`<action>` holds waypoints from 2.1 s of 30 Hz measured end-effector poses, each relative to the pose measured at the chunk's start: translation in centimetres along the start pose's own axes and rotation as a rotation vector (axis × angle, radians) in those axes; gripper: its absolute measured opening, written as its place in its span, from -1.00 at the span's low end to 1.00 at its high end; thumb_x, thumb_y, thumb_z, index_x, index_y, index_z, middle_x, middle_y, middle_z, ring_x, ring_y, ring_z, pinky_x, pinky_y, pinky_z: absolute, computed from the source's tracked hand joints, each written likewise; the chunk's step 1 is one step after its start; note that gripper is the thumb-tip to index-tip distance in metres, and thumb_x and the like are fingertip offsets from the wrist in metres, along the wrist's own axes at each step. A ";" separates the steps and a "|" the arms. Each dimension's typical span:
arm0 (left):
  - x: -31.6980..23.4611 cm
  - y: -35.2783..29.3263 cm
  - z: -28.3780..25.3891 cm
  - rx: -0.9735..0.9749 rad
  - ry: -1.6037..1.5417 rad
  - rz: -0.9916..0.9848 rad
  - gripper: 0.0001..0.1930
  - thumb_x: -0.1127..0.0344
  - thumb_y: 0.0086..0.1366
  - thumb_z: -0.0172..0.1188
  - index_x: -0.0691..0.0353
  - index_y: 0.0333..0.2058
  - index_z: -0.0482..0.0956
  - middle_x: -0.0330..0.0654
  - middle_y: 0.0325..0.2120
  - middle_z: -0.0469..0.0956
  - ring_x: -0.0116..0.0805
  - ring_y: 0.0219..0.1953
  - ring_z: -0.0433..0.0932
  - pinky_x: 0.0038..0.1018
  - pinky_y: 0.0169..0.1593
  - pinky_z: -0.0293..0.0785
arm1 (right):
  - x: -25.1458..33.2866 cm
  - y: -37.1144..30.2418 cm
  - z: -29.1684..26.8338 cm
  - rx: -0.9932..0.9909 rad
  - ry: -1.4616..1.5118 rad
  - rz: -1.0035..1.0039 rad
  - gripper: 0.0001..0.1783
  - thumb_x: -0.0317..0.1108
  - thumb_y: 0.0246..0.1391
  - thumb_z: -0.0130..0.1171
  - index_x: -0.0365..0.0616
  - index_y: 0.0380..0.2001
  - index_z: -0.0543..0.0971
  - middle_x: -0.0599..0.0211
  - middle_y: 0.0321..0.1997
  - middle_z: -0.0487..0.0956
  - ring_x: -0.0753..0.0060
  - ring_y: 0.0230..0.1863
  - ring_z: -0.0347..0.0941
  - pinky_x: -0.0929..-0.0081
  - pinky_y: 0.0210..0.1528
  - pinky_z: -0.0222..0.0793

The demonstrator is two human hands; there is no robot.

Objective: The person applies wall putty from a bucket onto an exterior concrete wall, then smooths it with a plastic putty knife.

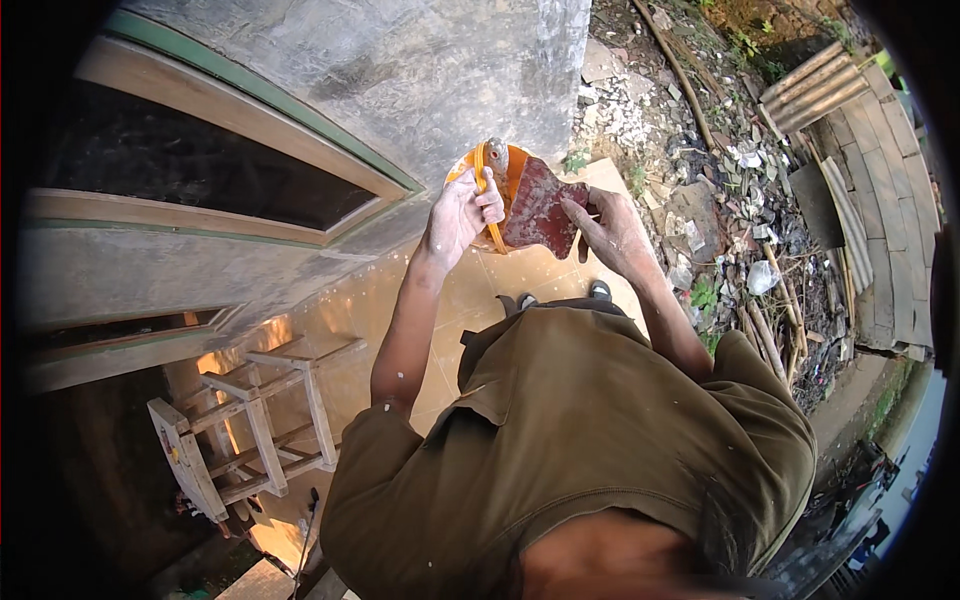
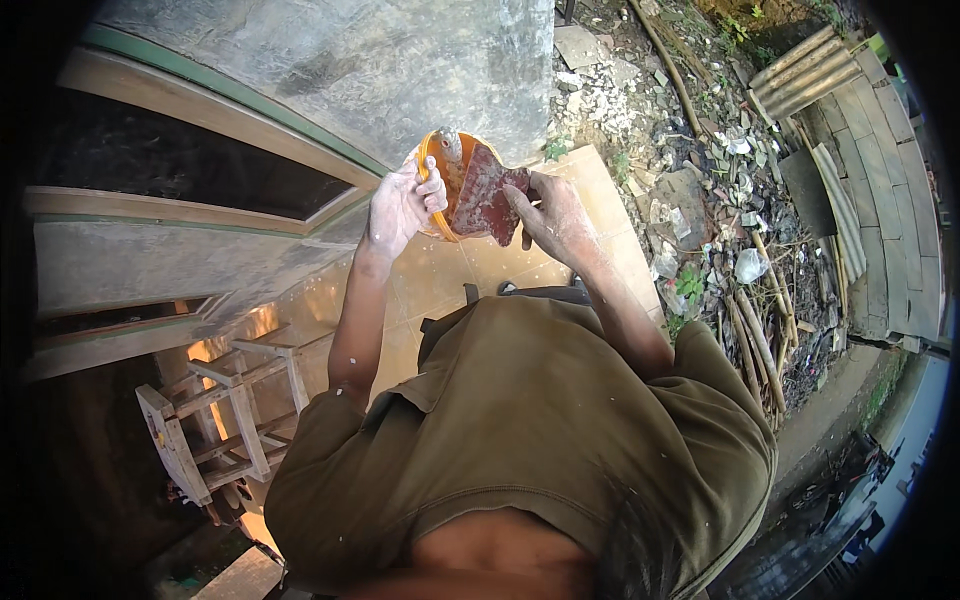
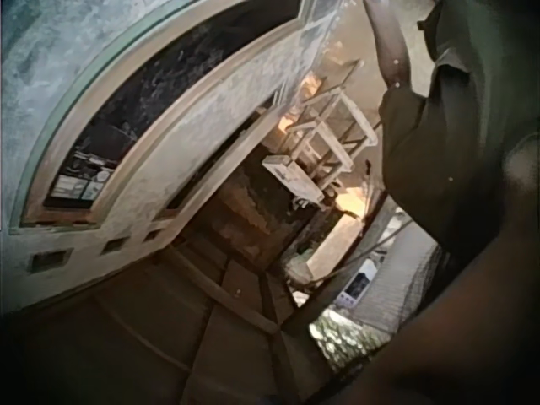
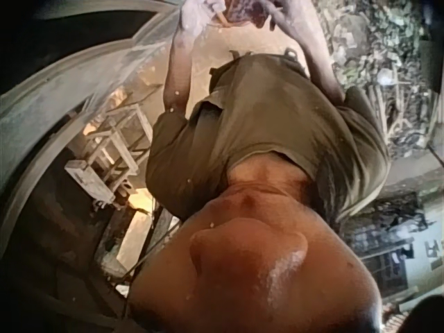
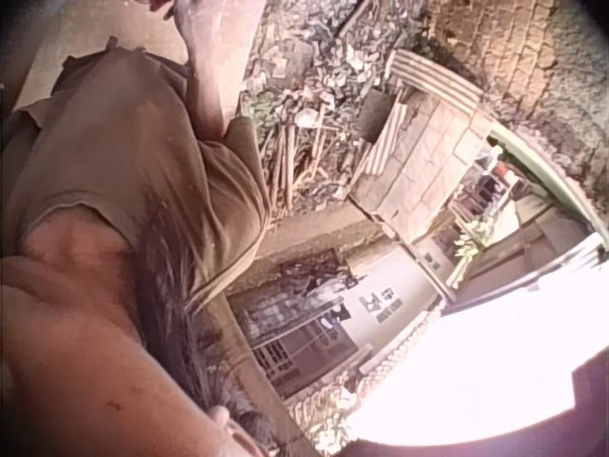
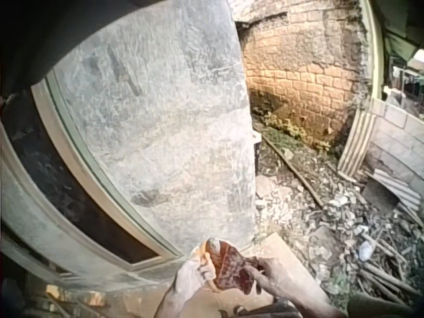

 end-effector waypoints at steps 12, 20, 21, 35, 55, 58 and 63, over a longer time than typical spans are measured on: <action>-0.5 0.4 0.5 0.052 -0.094 0.062 -0.84 0.19 0.29 -0.20 0.09 -0.25 0.28 -0.36 -0.57 0.11 -0.47 -0.50 0.17 -0.50 -0.35 0.18 | -1.7 3.4 2.9 0.096 -0.112 0.029 -0.67 -0.29 0.12 -0.05 -0.44 -0.44 0.43 0.20 -0.70 0.46 0.44 -0.78 0.43 0.51 -0.71 0.30; -0.8 1.0 0.0 0.094 -0.151 0.017 -0.72 0.16 0.08 -0.23 0.22 -0.33 0.26 -0.32 -0.57 0.10 -0.43 -0.48 0.14 -0.53 -0.33 0.12 | -5.0 4.7 5.5 0.269 0.265 0.252 -0.69 -0.22 0.12 0.00 -0.30 -0.47 0.48 0.41 -0.83 0.36 0.71 -0.89 0.15 0.71 -0.88 -0.06; -0.9 1.0 -0.1 0.094 -0.150 0.016 -0.72 0.16 0.08 -0.23 0.22 -0.33 0.26 -0.32 -0.57 0.10 -0.43 -0.48 0.14 -0.53 -0.33 0.12 | -5.3 4.7 5.8 0.269 0.267 0.252 -0.69 -0.22 0.12 0.00 -0.30 -0.47 0.48 0.41 -0.83 0.36 0.71 -0.89 0.15 0.71 -0.88 -0.06; -2.1 1.4 -1.2 0.063 -0.180 -0.008 -0.77 0.18 0.05 -0.22 0.20 -0.37 0.22 -0.30 -0.59 0.10 -0.43 -0.49 0.12 -0.51 -0.34 0.11 | -5.2 6.7 6.1 0.082 0.049 0.104 -0.66 -0.25 0.10 0.00 -0.38 -0.50 0.50 0.42 -0.87 0.32 0.67 -0.89 0.19 0.64 -0.86 0.03; -1.5 1.3 -3.5 0.049 -0.197 -0.073 -0.73 0.20 0.03 -0.21 0.27 -0.36 0.19 -0.26 -0.56 0.11 -0.40 -0.47 0.11 -0.49 -0.32 0.11 | -9.2 7.8 8.4 0.148 0.370 0.262 -0.70 -0.23 0.09 0.06 -0.28 -0.51 0.52 0.53 -0.88 0.26 0.76 -0.91 0.02 0.68 -0.87 -0.20; -1.6 1.0 -4.2 -0.001 -0.153 -0.067 -0.76 0.19 0.03 -0.21 0.23 -0.41 0.15 -0.25 -0.56 0.12 -0.40 -0.47 0.12 -0.49 -0.31 0.12 | -6.7 6.8 7.1 0.135 0.308 0.279 -0.69 -0.22 0.08 0.07 -0.28 -0.52 0.52 0.53 -0.89 0.26 0.76 -0.91 0.02 0.68 -0.87 -0.19; -1.6 1.0 -4.1 0.004 -0.143 -0.049 -0.79 0.17 0.03 -0.20 0.18 -0.47 0.11 -0.25 -0.55 0.13 -0.39 -0.47 0.13 -0.48 -0.31 0.13 | -8.5 7.5 5.8 0.086 0.403 0.266 -0.68 -0.21 0.06 0.09 -0.29 -0.55 0.52 0.54 -0.87 0.26 0.77 -0.89 0.02 0.68 -0.85 -0.21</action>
Point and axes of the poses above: each hand's wrist, its own y-axis towards the middle knuckle, its own z-axis out of the palm, x = y × z, the point moved 10 cm from there along y, towards the middle knuckle
